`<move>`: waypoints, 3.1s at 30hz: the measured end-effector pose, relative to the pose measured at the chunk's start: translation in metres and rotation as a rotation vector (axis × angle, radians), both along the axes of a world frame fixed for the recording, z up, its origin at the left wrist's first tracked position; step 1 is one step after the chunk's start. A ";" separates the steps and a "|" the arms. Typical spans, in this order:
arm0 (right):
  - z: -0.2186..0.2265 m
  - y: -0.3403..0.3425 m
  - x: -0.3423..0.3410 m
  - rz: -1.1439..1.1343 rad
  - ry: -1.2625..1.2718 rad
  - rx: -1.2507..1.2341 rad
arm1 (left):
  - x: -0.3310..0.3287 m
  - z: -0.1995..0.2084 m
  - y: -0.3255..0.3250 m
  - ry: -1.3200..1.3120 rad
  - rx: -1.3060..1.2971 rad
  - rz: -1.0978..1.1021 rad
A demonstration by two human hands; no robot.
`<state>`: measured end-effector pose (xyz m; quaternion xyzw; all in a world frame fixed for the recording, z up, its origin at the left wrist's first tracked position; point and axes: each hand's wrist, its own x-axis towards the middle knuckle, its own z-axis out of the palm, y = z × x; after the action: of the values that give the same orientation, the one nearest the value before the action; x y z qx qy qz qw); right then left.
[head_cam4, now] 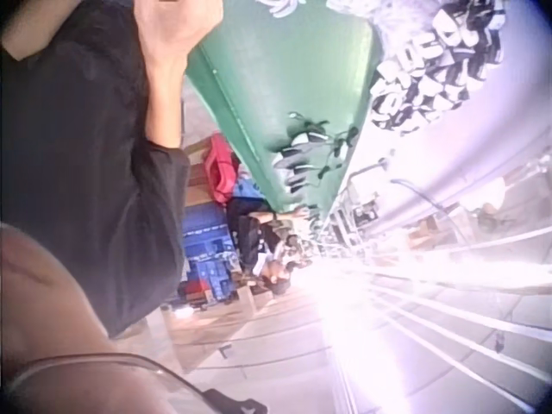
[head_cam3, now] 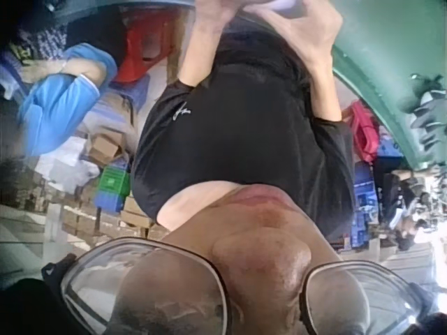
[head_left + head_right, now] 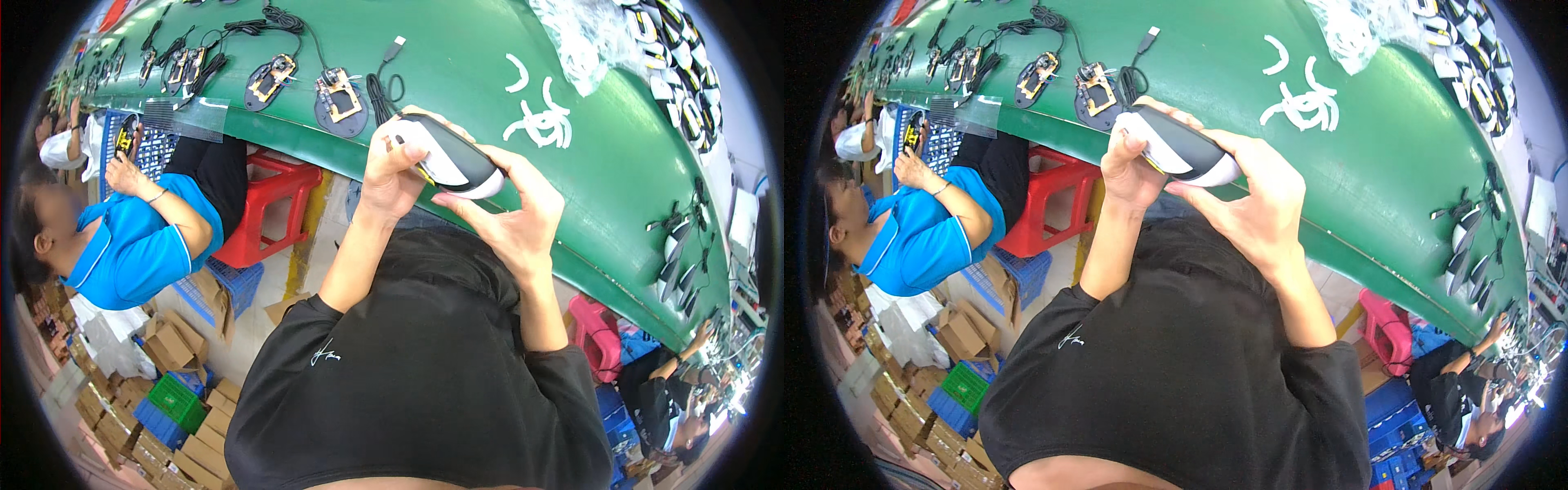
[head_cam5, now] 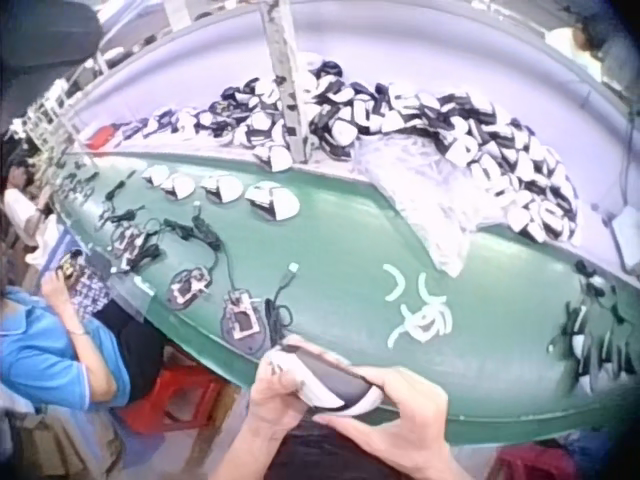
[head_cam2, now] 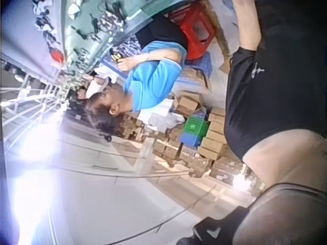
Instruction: The person assembles computer mice on a conveyor belt, attaching curved plastic strips to mouse baseplates, fitting upper casings onto the bases by hand, and setting the assembled mice onto the belt.
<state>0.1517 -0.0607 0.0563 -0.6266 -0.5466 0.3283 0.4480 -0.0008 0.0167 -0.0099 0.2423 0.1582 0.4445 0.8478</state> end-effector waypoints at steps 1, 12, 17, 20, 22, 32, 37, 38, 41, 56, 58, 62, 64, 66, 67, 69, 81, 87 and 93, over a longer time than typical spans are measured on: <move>0.002 -0.001 0.002 0.033 -0.061 0.077 | 0.002 -0.002 -0.001 -0.068 0.028 0.034; 0.027 -0.056 0.103 -0.551 0.096 0.274 | -0.016 0.011 0.008 0.799 0.249 0.300; 0.000 -0.104 0.153 -1.025 -0.533 0.136 | -0.058 -0.011 0.040 1.882 0.722 0.792; -0.067 -0.142 0.197 -0.980 -0.996 0.046 | -0.061 -0.010 0.050 2.117 0.833 0.687; -0.074 -0.135 0.188 -0.917 -1.171 -0.106 | -0.055 -0.002 0.064 2.050 0.557 0.457; -0.027 0.042 -0.015 -0.049 -0.172 0.203 | -0.033 0.016 0.029 0.289 0.062 0.169; -0.039 0.062 -0.031 0.051 -0.144 0.261 | -0.036 0.012 0.020 0.335 0.093 0.178; -0.041 0.061 -0.033 0.048 -0.153 0.258 | -0.037 0.009 0.020 0.266 0.052 0.184; -0.045 0.059 -0.036 -0.009 -0.107 0.322 | -0.032 0.007 0.018 0.156 -0.012 0.200; -0.050 0.031 0.021 -0.194 0.049 0.021 | -0.007 0.004 0.010 0.400 0.042 0.377; -0.072 0.028 0.067 -0.400 -0.530 0.059 | -0.006 0.000 0.009 0.363 0.016 0.356; -0.110 0.051 0.081 -0.262 -0.907 0.014 | -0.007 -0.004 0.006 0.377 0.005 0.305; -0.119 0.086 0.051 -0.161 -0.977 0.124 | -0.011 -0.001 0.005 0.371 -0.034 0.288; -0.124 0.116 0.027 -0.146 -0.931 0.233 | -0.010 -0.001 0.004 0.333 -0.080 0.293; -0.124 0.128 0.017 -0.133 -0.886 0.240 | -0.010 -0.001 0.004 0.292 -0.126 0.294; -0.118 0.139 0.003 -0.146 -0.856 0.297 | -0.010 0.002 0.001 0.300 -0.154 0.296; -0.024 0.038 0.002 0.033 -0.670 0.532 | -0.018 0.006 0.001 -0.076 -0.168 0.284; -0.021 0.018 -0.008 0.142 -0.665 0.391 | 0.004 0.019 -0.010 0.149 -0.009 0.439; -0.016 0.014 -0.026 0.073 -0.648 0.301 | 0.016 0.006 -0.019 0.371 0.225 0.551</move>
<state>0.1257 -0.0463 0.0406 -0.6053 -0.7245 0.0442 0.3267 0.0155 -0.0019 -0.0037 0.3591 0.3193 0.6197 0.6206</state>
